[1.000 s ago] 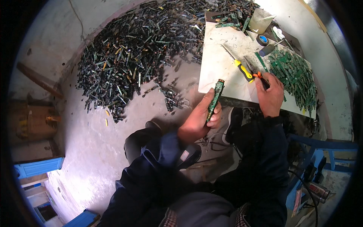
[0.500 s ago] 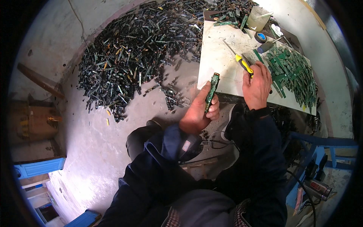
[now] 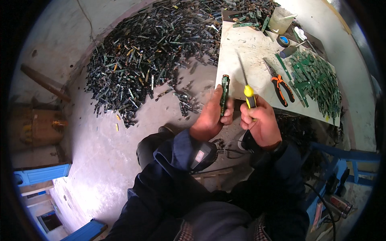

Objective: The person sits on the floor and uses pliers to strip components from a green circuit board, dropping the pieces onto a large pile. They then switch to a screwdriver to pry off additional parts from the board.

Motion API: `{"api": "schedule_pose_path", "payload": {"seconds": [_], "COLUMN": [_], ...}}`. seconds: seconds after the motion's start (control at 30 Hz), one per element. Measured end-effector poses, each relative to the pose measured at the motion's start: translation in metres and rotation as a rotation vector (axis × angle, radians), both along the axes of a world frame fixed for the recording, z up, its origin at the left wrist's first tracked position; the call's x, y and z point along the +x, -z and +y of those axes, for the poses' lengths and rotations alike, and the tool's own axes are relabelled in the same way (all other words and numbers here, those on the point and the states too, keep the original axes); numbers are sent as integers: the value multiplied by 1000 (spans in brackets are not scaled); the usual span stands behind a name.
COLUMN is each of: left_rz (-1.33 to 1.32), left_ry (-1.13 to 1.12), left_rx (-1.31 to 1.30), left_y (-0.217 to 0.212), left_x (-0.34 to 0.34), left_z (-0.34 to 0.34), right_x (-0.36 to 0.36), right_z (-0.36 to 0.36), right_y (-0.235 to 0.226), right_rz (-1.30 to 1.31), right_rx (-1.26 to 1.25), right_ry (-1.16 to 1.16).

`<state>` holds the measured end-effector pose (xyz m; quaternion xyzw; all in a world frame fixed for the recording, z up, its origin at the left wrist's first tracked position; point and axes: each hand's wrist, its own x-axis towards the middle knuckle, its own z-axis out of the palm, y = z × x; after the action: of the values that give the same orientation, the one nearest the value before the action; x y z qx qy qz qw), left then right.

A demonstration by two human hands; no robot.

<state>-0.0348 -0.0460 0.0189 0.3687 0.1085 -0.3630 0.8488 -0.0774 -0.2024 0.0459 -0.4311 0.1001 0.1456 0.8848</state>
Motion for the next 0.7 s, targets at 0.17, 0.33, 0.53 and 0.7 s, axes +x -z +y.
{"api": "schedule_pose_path", "payload": {"seconds": [0.17, 0.33, 0.53, 0.7], "left_rz": [-164, -468, -497, -459], "left_ry": [-23, -128, -85, -153], "left_rx": [175, 594, 595, 519], "left_y": [-1, -1, 0, 4], "left_x": [0, -2, 1, -3], "left_z": [9, 2, 5, -5], "right_x": [-7, -15, -19, -16], "right_z": [24, 36, 50, 49], "right_y": [-11, 13, 14, 9], "right_rz": [-75, -384, -216, -174], "right_rx": [-555, -828, -703, -629], "right_ry": [-95, -27, 84, 108]}}
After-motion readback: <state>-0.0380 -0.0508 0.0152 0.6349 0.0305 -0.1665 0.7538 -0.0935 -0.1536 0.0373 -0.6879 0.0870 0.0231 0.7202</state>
